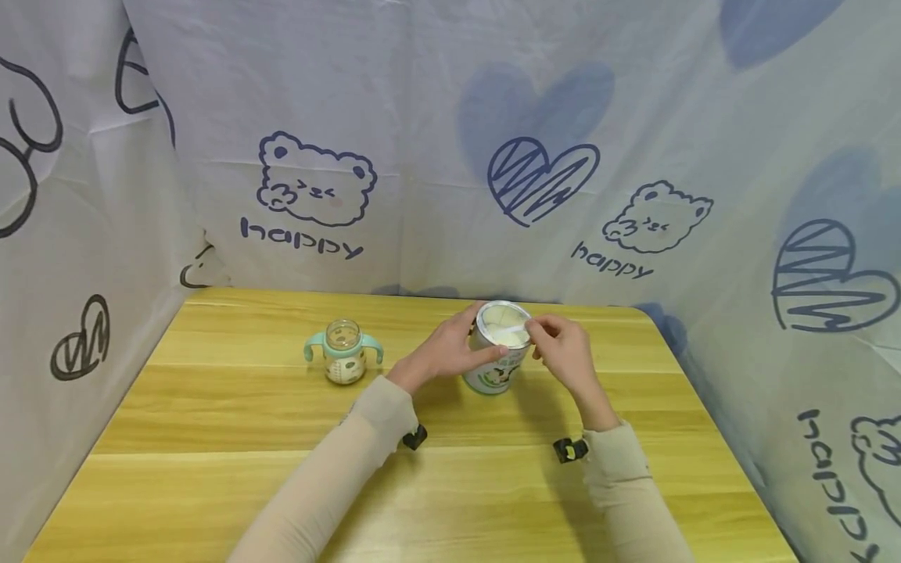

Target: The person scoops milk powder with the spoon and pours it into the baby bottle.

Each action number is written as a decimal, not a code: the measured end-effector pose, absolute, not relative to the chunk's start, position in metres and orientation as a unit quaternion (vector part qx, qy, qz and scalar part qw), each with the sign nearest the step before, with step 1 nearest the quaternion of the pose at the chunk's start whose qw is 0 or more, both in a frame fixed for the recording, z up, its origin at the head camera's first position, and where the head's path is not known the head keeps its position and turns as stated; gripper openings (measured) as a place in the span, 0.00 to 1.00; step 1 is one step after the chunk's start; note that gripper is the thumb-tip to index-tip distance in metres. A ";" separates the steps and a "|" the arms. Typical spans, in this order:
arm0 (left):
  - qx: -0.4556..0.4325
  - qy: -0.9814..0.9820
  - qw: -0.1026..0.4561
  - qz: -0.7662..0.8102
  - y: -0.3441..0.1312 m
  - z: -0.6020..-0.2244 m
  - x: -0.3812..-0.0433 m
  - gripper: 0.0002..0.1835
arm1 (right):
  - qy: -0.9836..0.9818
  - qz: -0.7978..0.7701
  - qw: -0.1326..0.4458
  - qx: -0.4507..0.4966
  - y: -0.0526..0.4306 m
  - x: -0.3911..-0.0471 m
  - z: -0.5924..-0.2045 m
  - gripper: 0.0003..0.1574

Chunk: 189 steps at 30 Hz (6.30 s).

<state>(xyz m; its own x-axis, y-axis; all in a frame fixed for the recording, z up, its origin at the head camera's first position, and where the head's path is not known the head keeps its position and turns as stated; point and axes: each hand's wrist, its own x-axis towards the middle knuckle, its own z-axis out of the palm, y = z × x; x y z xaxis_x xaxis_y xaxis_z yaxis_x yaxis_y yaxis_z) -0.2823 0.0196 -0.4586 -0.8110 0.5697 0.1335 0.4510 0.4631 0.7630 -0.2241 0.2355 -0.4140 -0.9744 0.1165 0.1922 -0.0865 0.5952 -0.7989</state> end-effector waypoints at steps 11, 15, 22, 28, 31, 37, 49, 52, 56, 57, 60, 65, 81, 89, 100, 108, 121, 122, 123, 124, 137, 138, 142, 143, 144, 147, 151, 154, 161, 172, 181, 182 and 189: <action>0.304 0.850 0.068 0.425 0.019 -0.459 -0.283 0.51 | -0.887 0.411 0.209 -0.021 0.238 -0.222 -0.419 0.16; 0.307 0.847 0.063 0.429 0.019 -0.459 -0.283 0.50 | -0.892 0.366 0.264 0.020 0.239 -0.223 -0.422 0.13; 0.310 0.846 0.061 0.430 0.019 -0.459 -0.284 0.50 | -0.893 0.306 0.322 0.066 0.238 -0.223 -0.426 0.12; 0.312 0.844 0.063 0.432 0.019 -0.459 -0.284 0.49 | -0.891 0.321 0.318 0.044 0.236 -0.222 -0.425 0.12; 0.312 0.846 0.064 0.428 0.019 -0.459 -0.284 0.49 | -0.880 0.372 0.295 0.011 0.236 -0.222 -0.423 0.13; 0.310 0.848 0.067 0.424 0.019 -0.458 -0.284 0.51 | -0.858 0.450 0.243 -0.042 0.238 -0.219 -0.417 0.14; 0.292 0.876 0.062 0.378 0.009 -0.448 -0.284 0.59 | -0.830 0.499 0.237 -0.075 0.237 -0.215 -0.404 0.15; 0.286 0.880 0.064 0.373 0.004 -0.444 -0.284 0.59 | -0.822 0.510 0.240 -0.076 0.236 -0.216 -0.401 0.14; 0.280 0.881 0.055 0.377 -0.004 -0.438 -0.284 0.56 | -0.811 0.523 0.249 -0.075 0.232 -0.217 -0.398 0.14; 0.279 0.881 0.051 0.379 -0.006 -0.437 -0.285 0.55 | -0.809 0.526 0.251 -0.075 0.231 -0.217 -0.397 0.14; 0.271 0.883 0.036 0.381 -0.015 -0.433 -0.285 0.52 | -0.804 0.535 0.249 -0.069 0.226 -0.219 -0.395 0.14; 0.260 0.892 0.009 0.370 -0.031 -0.428 -0.286 0.47 | -0.801 0.545 0.243 -0.058 0.213 -0.223 -0.396 0.14; 0.223 0.909 -0.027 0.352 -0.090 -0.429 -0.281 0.44 | -0.777 0.592 0.213 -0.017 0.169 -0.227 -0.398 0.14; 0.205 0.914 -0.031 0.349 -0.115 -0.438 -0.277 0.45 | -0.768 0.609 0.198 0.013 0.150 -0.230 -0.406 0.13; 0.197 0.916 -0.032 0.347 -0.146 -0.444 -0.271 0.46 | -0.773 0.608 0.181 0.017 0.124 -0.234 -0.409 0.11; 0.188 0.918 -0.029 0.347 -0.161 -0.454 -0.270 0.46 | -0.773 0.612 0.167 0.035 0.107 -0.233 -0.408 0.13; 0.168 0.921 -0.017 0.350 -0.182 -0.465 -0.265 0.46 | -0.776 0.608 0.158 0.061 0.085 -0.236 -0.414 0.12; 0.167 0.922 -0.016 0.349 -0.183 -0.466 -0.264 0.46 | -0.777 0.606 0.158 0.062 0.083 -0.236 -0.414 0.12; 0.165 0.923 -0.015 0.348 -0.185 -0.467 -0.264 0.47 | -0.778 0.605 0.158 0.063 0.081 -0.236 -0.415 0.12; 0.164 0.923 -0.014 0.347 -0.186 -0.468 -0.263 0.47 | -0.780 0.602 0.157 0.065 0.080 -0.237 -0.415 0.12; 0.149 0.924 -0.006 0.351 -0.195 -0.478 -0.260 0.45 | -0.791 0.589 0.149 0.076 0.062 -0.236 -0.421 0.12; 0.148 0.924 -0.006 0.353 -0.195 -0.478 -0.260 0.45 | -0.792 0.586 0.151 0.076 0.061 -0.236 -0.421 0.12; 0.145 0.923 -0.005 0.355 -0.195 -0.479 -0.259 0.45 | -0.794 0.581 0.155 0.083 0.058 -0.236 -0.421 0.13; 0.145 0.924 -0.005 0.355 -0.195 -0.479 -0.259 0.45 | -0.794 0.582 0.154 0.084 0.057 -0.235 -0.421 0.13; 0.146 0.924 -0.005 0.353 -0.195 -0.480 -0.259 0.45 | -0.793 0.584 0.152 0.086 0.057 -0.235 -0.421 0.13; 0.141 0.923 -0.002 0.357 -0.195 -0.480 -0.259 0.46 | -0.794 0.583 0.148 0.091 0.055 -0.235 -0.422 0.13; 0.137 0.920 -0.002 0.368 -0.195 -0.482 -0.259 0.45 | -0.801 0.570 0.147 0.103 0.052 -0.234 -0.423 0.13; 0.135 0.917 -0.004 0.374 -0.195 -0.482 -0.259 0.45 | -0.808 0.558 0.150 0.116 0.051 -0.233 -0.424 0.14; 0.135 0.918 -0.005 0.373 -0.195 -0.483 -0.258 0.45 | -0.814 0.543 0.159 0.134 0.050 -0.234 -0.428 0.14; 0.134 0.920 -0.004 0.367 -0.194 -0.484 -0.258 0.45 | -0.835 0.491 0.193 0.154 0.048 -0.235 -0.431 0.12; 0.139 0.918 -0.003 0.372 -0.194 -0.484 -0.259 0.46 | -0.827 0.470 0.228 0.208 0.049 -0.237 -0.435 0.10; 0.138 0.917 -0.002 0.374 -0.195 -0.484 -0.259 0.46 | -0.826 0.467 0.232 0.214 0.049 -0.237 -0.435 0.10; 0.138 0.916 -0.003 0.376 -0.195 -0.485 -0.260 0.46 | -0.831 0.412 0.273 0.257 0.049 -0.236 -0.437 0.10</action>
<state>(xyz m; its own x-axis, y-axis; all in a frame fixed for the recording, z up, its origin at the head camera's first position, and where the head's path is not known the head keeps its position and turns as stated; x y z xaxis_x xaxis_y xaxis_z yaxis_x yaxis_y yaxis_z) -0.2601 -0.1948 -0.4845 -0.9618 0.2510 0.1097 0.2556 0.6783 0.6889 -0.2363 0.0488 -0.4365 -0.7188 -0.2024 0.6651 -0.6518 0.5292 -0.5433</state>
